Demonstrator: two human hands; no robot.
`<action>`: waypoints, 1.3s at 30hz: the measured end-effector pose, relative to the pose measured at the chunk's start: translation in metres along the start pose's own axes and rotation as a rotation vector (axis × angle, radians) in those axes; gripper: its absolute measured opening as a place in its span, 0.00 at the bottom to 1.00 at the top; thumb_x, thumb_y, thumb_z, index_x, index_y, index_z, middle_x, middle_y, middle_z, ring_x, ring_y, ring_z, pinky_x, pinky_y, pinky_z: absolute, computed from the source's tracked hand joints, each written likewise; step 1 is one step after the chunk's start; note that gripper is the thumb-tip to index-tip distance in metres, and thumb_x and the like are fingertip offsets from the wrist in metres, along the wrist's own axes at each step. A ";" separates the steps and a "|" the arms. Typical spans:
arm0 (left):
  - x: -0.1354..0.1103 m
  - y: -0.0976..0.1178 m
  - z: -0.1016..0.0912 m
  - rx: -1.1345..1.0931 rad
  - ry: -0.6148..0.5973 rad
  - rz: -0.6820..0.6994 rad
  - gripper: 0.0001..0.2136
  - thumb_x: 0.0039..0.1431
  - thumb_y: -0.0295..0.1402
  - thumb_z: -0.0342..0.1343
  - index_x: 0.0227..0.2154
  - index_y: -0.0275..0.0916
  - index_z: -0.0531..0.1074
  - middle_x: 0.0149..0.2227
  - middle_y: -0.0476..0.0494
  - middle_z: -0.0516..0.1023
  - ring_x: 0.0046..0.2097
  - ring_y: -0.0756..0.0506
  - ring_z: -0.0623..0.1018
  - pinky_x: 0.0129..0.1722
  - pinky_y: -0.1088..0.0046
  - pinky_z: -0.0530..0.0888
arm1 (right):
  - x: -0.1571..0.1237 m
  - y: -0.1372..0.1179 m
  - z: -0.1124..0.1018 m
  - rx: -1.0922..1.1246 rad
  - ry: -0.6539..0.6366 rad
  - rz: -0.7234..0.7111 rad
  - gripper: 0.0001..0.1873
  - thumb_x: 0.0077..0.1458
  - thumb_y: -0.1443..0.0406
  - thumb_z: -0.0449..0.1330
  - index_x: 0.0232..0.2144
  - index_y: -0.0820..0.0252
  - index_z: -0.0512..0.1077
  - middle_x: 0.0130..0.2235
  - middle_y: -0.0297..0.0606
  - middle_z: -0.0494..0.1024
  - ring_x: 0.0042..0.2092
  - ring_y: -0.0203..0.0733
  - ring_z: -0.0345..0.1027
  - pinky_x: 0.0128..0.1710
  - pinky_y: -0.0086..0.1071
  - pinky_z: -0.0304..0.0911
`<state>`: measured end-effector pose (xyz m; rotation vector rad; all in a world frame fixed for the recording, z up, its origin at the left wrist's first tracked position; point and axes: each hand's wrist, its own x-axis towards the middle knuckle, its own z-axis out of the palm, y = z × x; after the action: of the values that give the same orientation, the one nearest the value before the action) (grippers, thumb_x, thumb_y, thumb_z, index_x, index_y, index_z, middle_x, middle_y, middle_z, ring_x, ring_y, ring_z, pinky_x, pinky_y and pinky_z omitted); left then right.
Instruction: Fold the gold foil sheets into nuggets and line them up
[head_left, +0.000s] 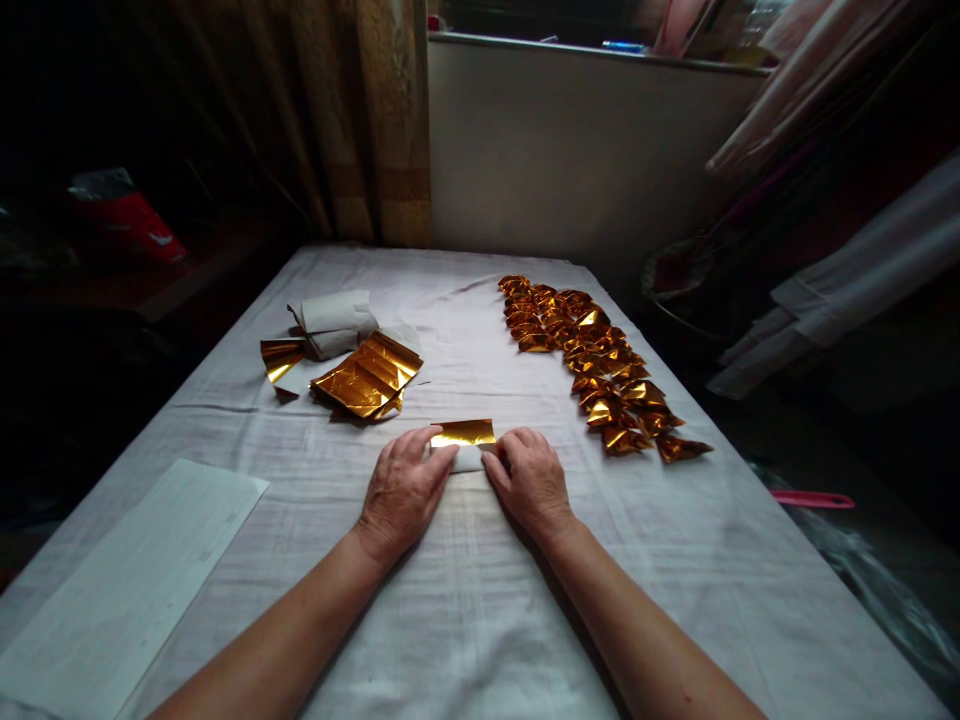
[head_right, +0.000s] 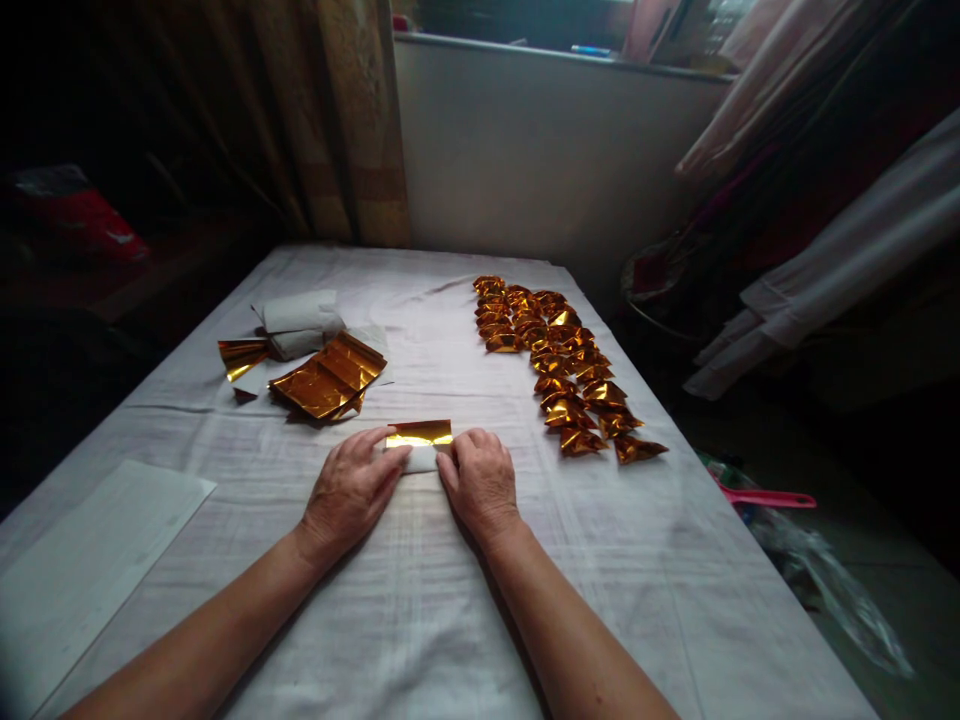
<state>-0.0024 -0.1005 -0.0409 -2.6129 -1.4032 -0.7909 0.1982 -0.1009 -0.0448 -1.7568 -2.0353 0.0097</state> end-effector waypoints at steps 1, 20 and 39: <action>0.000 0.002 -0.001 -0.006 -0.013 0.067 0.12 0.66 0.32 0.50 0.49 0.45 0.74 0.55 0.41 0.74 0.57 0.39 0.70 0.56 0.58 0.65 | 0.000 0.000 0.000 0.004 -0.001 0.008 0.06 0.60 0.61 0.58 0.31 0.55 0.69 0.34 0.40 0.73 0.39 0.47 0.64 0.39 0.36 0.57; -0.005 0.003 -0.007 -0.072 -0.172 0.147 0.16 0.68 0.39 0.49 0.55 0.46 0.72 0.55 0.48 0.78 0.59 0.39 0.71 0.62 0.53 0.55 | -0.006 -0.007 0.002 0.001 0.024 0.084 0.16 0.58 0.61 0.61 0.48 0.58 0.70 0.47 0.43 0.75 0.48 0.50 0.64 0.46 0.39 0.56; -0.027 -0.022 -0.020 -0.068 -0.142 0.122 0.15 0.67 0.36 0.49 0.52 0.46 0.74 0.53 0.47 0.79 0.58 0.38 0.73 0.63 0.50 0.55 | -0.011 -0.008 -0.004 0.063 0.076 -0.277 0.15 0.63 0.64 0.55 0.50 0.52 0.73 0.59 0.40 0.72 0.61 0.49 0.59 0.57 0.43 0.52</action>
<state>-0.0400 -0.1141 -0.0403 -2.8258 -1.2540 -0.6614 0.1931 -0.1140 -0.0430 -1.4045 -2.1795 -0.0764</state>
